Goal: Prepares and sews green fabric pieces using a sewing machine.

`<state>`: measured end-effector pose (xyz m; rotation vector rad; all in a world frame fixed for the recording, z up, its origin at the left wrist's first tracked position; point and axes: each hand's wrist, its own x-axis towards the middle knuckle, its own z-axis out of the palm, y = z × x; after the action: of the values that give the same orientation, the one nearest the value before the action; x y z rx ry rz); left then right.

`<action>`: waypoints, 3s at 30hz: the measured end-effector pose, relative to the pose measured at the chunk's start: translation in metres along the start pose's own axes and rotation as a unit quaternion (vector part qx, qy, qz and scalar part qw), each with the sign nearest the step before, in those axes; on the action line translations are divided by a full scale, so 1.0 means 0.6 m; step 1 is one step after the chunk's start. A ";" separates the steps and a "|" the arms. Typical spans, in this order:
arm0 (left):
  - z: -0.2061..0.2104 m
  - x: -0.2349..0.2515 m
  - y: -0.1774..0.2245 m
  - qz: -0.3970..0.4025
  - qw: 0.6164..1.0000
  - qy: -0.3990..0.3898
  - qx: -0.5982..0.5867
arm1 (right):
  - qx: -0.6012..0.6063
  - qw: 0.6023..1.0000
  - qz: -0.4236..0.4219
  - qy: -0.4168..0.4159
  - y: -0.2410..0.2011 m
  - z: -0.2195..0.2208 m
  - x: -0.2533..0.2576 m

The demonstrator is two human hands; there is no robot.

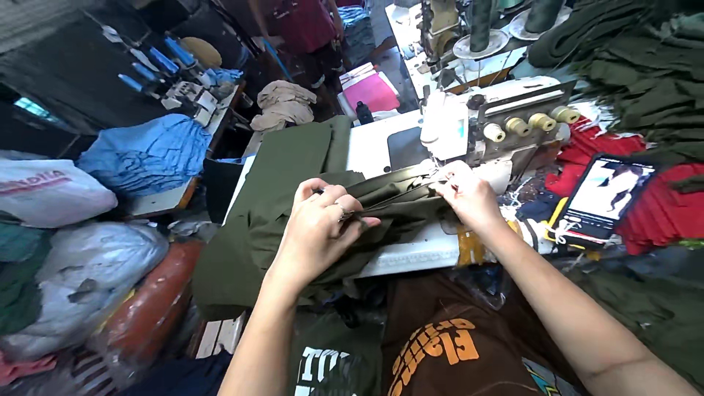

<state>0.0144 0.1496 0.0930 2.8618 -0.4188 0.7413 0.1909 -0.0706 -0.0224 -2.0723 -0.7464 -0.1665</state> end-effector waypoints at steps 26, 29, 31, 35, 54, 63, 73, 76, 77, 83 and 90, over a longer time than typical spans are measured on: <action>-0.004 0.003 0.018 -0.005 0.998 -0.054 0.022 | 0.075 0.928 -0.361 -0.041 -0.081 0.020 0.010; 0.000 0.001 0.019 0.007 0.996 -0.065 0.055 | 0.078 0.931 -0.355 -0.043 -0.075 0.019 0.007; 0.000 0.002 0.018 0.007 0.997 -0.062 0.053 | 0.096 0.941 -0.322 -0.044 -0.068 0.010 0.001; -0.001 0.004 0.015 0.003 0.998 -0.047 0.042 | 0.130 0.968 -0.215 0.006 -0.035 -0.028 0.002; -0.005 0.019 0.033 0.065 0.994 0.000 -0.091 | 0.043 0.973 -0.201 -0.106 0.012 -0.043 0.022; -0.007 0.062 0.059 0.121 0.965 -0.058 -0.224 | 0.183 0.948 -0.216 -0.147 0.005 -0.046 -0.006; -0.002 0.107 0.046 0.130 0.961 -0.107 -0.219 | 0.354 0.902 -0.171 -0.179 0.009 -0.068 -0.065; -0.002 0.115 0.055 0.144 0.953 -0.116 -0.241 | 0.359 0.901 -0.175 -0.170 0.007 -0.076 -0.068; -0.001 0.117 0.061 0.150 0.950 -0.121 -0.247 | 0.353 0.903 -0.186 -0.161 0.008 -0.076 -0.070; -0.012 0.127 0.069 0.148 0.977 -0.139 -0.066 | 0.312 0.930 -0.168 -0.095 0.026 -0.076 -0.120; 0.020 0.130 0.064 0.133 0.974 -0.180 -0.031 | 0.335 0.934 -0.109 -0.068 0.068 -0.055 -0.183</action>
<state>0.0734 0.0925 0.1242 2.9103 -0.8708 0.2293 0.1305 -0.1626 -0.0743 -1.3590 -0.9602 0.1044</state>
